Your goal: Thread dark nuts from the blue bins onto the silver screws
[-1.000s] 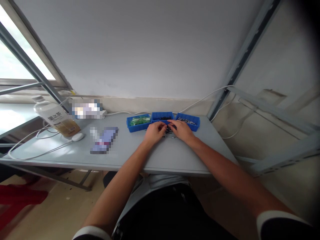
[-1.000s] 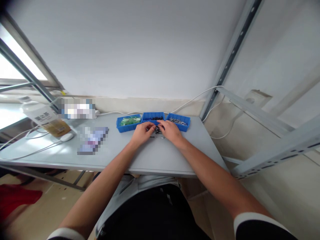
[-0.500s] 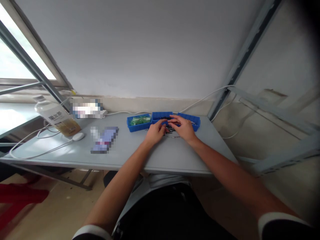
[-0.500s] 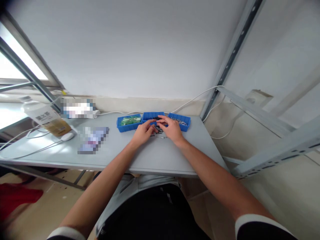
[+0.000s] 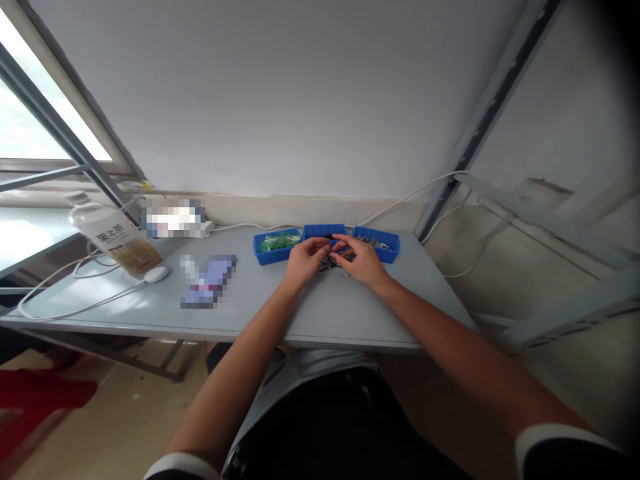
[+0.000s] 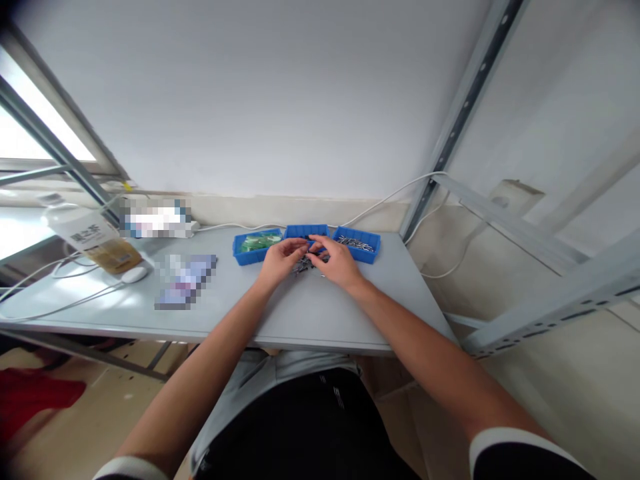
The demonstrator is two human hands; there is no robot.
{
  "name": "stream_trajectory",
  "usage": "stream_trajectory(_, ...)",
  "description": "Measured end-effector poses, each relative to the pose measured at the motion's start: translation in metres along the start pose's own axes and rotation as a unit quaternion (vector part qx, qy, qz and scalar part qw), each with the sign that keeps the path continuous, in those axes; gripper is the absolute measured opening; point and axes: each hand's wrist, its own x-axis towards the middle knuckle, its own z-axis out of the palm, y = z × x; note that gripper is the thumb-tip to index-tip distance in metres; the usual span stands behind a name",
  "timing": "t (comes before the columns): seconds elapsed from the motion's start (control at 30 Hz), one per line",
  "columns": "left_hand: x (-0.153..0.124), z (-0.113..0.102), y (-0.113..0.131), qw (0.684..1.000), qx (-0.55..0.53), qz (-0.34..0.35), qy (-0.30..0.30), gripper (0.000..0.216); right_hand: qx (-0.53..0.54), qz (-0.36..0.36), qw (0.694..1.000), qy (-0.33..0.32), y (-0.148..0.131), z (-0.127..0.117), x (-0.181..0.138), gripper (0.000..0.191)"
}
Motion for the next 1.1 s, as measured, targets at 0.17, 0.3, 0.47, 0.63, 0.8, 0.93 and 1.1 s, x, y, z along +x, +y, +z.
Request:
stream_trajectory(0.17, 0.0, 0.002, -0.001, 0.999, 0.004, 0.0, 0.048, 0.019, -0.008, 0.022, 1.0, 0.012, -0.002, 0.0, 0.002, 0.039)
stream_trajectory(0.3, -0.003, 0.004, -0.001, 0.999, 0.006, 0.011, 0.047, 0.023, 0.006, 0.051, 0.999, 0.017, -0.001, 0.001, 0.003, 0.041)
stream_trajectory(0.47, -0.005, 0.005, 0.004, 0.999, 0.029, 0.024, 0.006, 0.022, 0.041, 0.089, 0.995, 0.018, 0.005, 0.004, 0.003, 0.036)
stream_trajectory(0.63, -0.004, 0.005, 0.005, 0.999, 0.039, 0.024, 0.021, 0.019, 0.025, 0.098, 0.995, 0.008, 0.009, 0.004, 0.003, 0.021)
stream_trajectory(0.8, -0.004, 0.005, 0.005, 0.999, 0.031, 0.03, 0.018, 0.027, 0.011, 0.118, 0.993, -0.019, 0.006, 0.003, 0.003, 0.019)
stream_trajectory(0.93, -0.003, 0.004, 0.005, 0.999, 0.023, 0.038, 0.0, 0.043, 0.046, 0.139, 0.988, -0.051, 0.009, 0.005, 0.002, 0.021)
stream_trajectory(1.1, -0.003, 0.003, 0.004, 0.995, 0.079, 0.054, 0.011, 0.032, 0.145, 0.184, 0.97, -0.064, 0.012, 0.009, 0.003, 0.03)
